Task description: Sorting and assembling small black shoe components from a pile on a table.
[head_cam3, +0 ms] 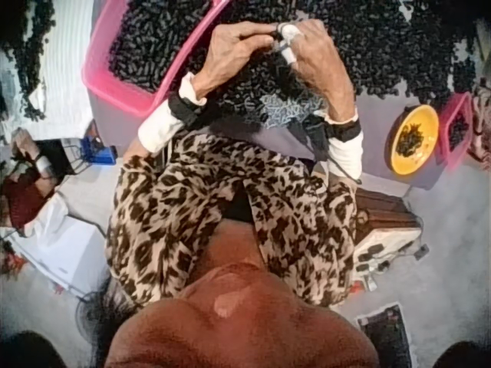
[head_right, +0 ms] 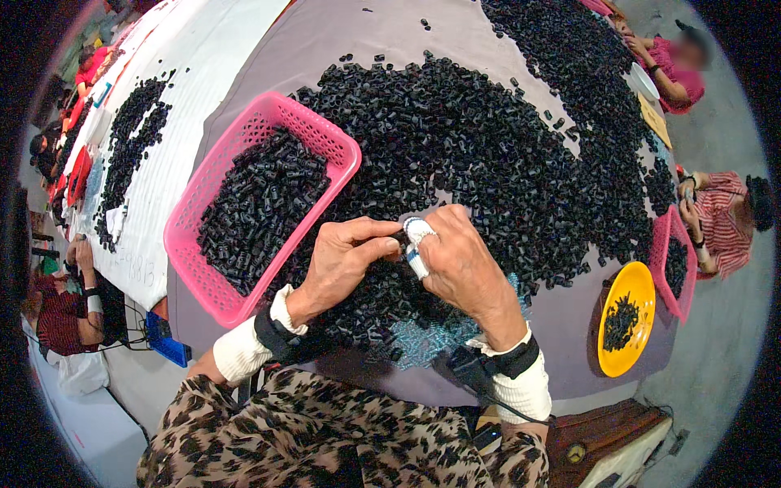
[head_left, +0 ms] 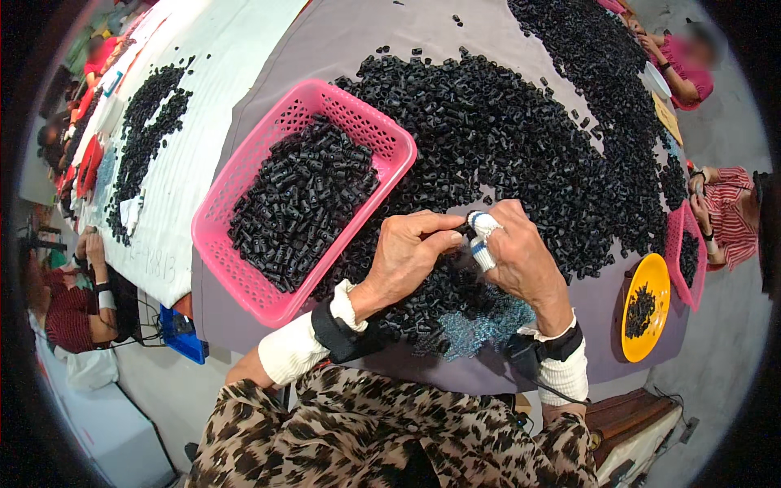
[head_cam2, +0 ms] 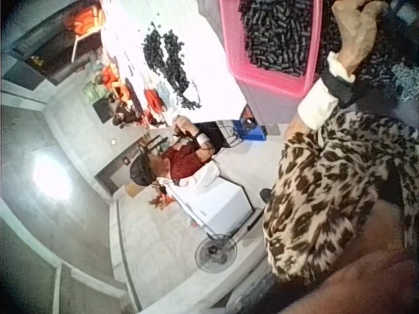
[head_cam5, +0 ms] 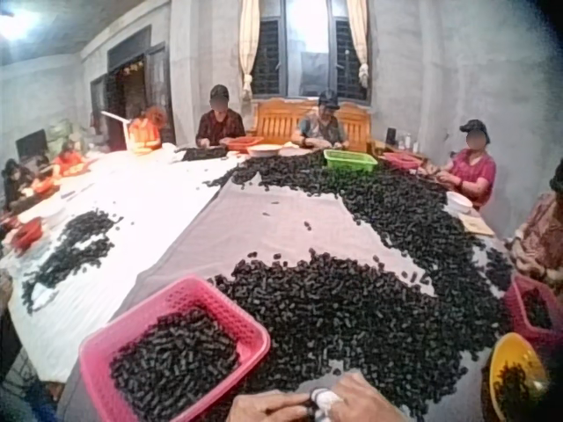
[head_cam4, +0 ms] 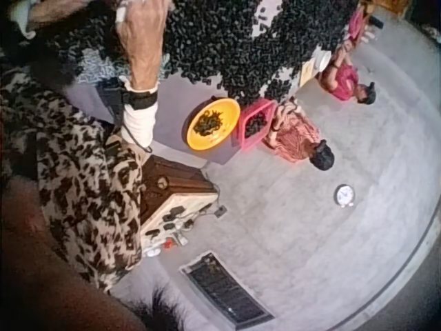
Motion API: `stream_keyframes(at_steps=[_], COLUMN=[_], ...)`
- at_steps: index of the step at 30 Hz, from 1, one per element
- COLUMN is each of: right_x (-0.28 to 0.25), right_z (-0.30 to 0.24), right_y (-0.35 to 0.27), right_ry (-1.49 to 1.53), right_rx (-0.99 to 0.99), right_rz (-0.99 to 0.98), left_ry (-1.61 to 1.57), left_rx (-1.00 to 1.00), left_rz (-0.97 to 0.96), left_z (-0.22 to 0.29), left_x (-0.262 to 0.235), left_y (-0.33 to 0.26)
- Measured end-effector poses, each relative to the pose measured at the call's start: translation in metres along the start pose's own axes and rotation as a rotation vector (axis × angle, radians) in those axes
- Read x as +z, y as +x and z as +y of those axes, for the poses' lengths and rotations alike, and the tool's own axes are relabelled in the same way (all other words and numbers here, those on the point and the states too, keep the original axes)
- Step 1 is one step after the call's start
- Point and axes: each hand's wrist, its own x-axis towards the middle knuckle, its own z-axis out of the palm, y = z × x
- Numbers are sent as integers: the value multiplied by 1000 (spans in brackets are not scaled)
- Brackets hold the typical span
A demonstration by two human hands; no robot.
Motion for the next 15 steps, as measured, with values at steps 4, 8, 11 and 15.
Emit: stream_keyframes(at_steps=[4,8,11,15], right_x=[6,4,6,23], right_z=[2,-6,-14,-11], right_y=[1,4,3,0], right_ry=[-19,-19,-134,-236], right_rx=[85,89,106,118], right_rz=[-45,-27,29,116], left_ry=[-57,-371,-456,-480], left_rx=[-13,-224,-298,-406], left_rz=[53,55,59,84], left_z=[-7,-3,1,8], left_x=[9,9,10,14], left_y=[4,6,5,5])
